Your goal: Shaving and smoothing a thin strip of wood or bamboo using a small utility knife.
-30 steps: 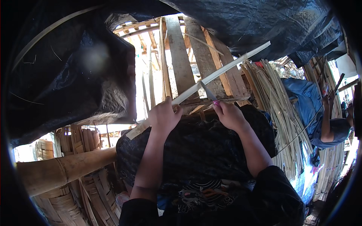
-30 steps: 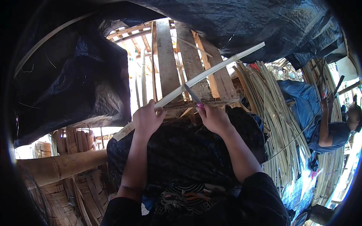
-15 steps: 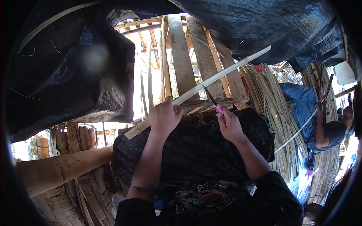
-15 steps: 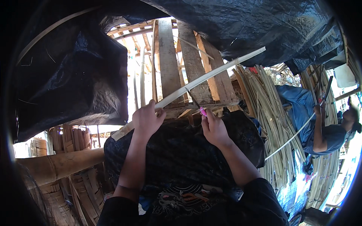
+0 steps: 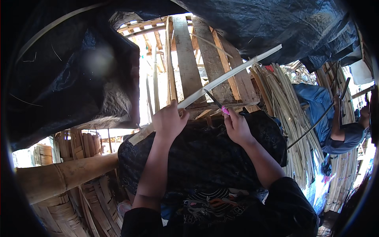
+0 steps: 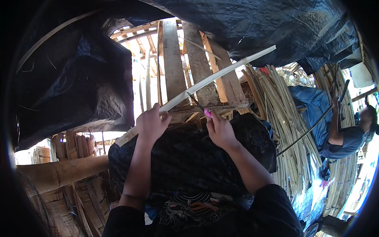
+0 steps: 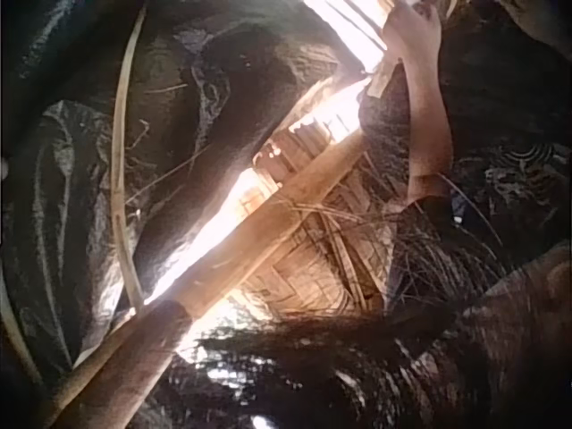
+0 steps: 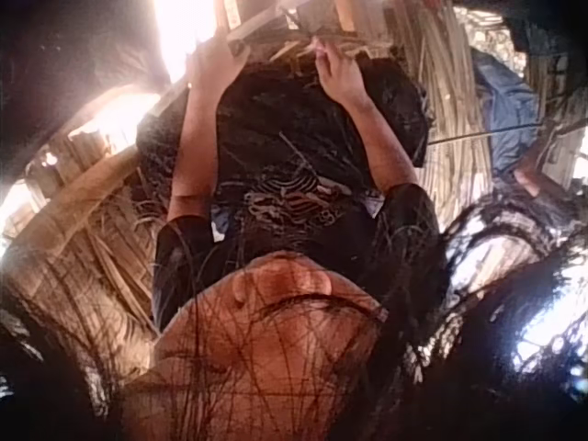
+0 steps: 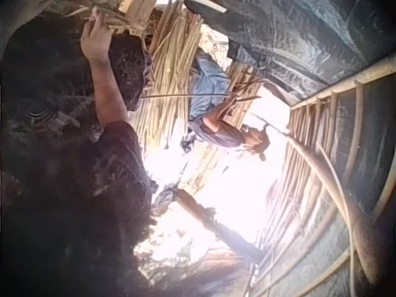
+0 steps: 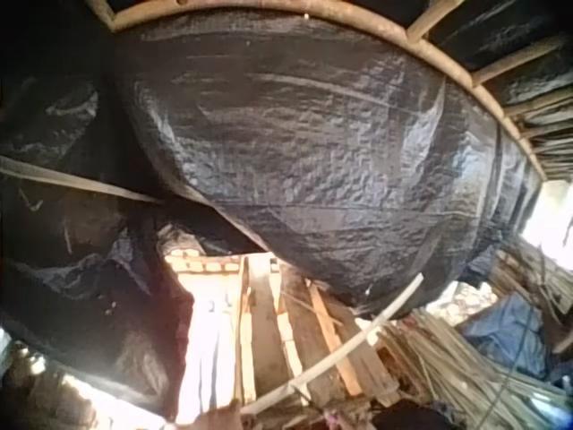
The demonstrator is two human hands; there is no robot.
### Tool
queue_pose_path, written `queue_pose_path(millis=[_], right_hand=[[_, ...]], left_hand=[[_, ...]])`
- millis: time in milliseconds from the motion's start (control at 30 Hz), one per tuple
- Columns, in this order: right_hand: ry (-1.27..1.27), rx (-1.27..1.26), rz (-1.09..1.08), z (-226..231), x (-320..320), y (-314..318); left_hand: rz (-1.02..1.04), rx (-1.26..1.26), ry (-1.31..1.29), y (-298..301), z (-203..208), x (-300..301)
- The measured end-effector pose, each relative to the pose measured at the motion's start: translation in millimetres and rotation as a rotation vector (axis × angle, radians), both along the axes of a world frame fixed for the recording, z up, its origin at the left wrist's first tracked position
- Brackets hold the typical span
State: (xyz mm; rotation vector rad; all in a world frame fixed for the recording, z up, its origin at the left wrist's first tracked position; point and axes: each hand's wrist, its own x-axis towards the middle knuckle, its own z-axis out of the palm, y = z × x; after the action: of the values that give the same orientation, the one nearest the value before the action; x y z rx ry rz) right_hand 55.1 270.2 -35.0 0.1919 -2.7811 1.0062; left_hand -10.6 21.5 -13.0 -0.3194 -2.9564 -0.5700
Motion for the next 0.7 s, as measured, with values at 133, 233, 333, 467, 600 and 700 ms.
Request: queue_pose_path(millis=[133,233,333,467,600,700], right_hand=[[0.023,-0.022,0.017,0.8,0.4,-1.9],[-0.004,-0.016,-0.002,1.3,0.6,-0.9],[-0.002,-0.062,0.024,2.5,-0.2,-1.8],[-0.016,-0.056,0.026,-1.0,-0.6,0.0],[-0.007,-0.044,0.024,1.9,-0.6,-1.7],[-0.003,-0.042,0.022,1.6,-1.1,-1.2]], left_hand=[[-0.005,0.01,-0.011,-0.6,-1.0,-0.3],[-0.001,0.002,-0.002,-0.6,-2.3,-0.4],[-0.003,0.007,-0.004,0.5,2.0,0.3],[0.024,0.034,-0.09,1.2,5.7,0.6],[0.026,0.043,-0.08,0.2,2.6,0.1],[0.025,0.033,-0.089,0.3,3.2,0.0]])
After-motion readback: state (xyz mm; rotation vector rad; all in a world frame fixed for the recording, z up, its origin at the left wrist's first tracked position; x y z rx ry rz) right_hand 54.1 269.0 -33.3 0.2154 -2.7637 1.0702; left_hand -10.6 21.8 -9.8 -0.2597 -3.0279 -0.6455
